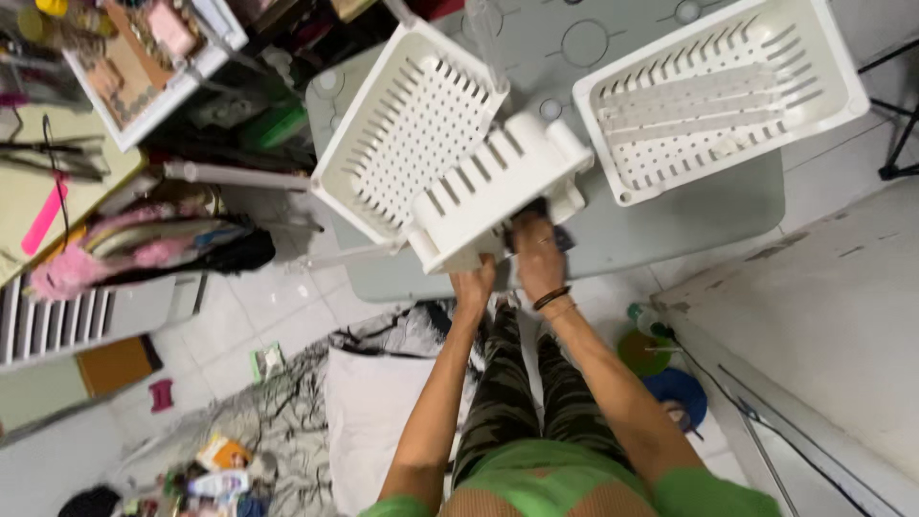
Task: The person assembles three white plastic storage baskets by inserting clear plastic rods into corner holes to form frames. They then wipe the interior surfaces of the baskets with a dark cloth and stack the finished baskets on a table.
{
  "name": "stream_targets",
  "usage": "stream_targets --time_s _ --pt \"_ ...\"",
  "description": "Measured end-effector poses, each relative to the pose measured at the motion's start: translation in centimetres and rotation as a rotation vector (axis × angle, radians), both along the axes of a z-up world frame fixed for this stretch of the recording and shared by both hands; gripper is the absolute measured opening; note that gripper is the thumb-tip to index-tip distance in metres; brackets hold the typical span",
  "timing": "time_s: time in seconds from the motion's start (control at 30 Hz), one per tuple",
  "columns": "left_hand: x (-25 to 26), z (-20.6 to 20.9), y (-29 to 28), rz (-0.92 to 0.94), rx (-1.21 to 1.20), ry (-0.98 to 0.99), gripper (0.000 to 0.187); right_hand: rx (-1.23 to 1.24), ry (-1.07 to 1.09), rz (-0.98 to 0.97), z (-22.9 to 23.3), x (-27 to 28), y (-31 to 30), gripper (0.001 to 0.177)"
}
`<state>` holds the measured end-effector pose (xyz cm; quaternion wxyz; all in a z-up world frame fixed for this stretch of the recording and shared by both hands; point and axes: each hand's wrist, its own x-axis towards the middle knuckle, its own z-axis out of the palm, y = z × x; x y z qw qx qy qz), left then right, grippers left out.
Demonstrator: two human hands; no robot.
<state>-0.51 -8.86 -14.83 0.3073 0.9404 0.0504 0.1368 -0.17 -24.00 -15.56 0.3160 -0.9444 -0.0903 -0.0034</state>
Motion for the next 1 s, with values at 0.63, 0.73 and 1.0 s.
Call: stream_targets --time_s 0.63,0.73,1.0 --pt "-0.4 3.8 -1.0 0.065 -0.044 -0.036 0.006 -0.254 -0.204 0.064 1.0 0.8 -0.9 0.041" --pt "-0.9 3.7 -1.0 0.052 -0.038 0.058 0.008 -0.297 -0.238 0.083 0.7 0.5 -0.7 0.044" --pt "-1.6 2.5 -0.4 0.044 -0.1 0.195 0.017 -0.444 -0.114 0.115 -1.2 0.6 -2.8 0.042"
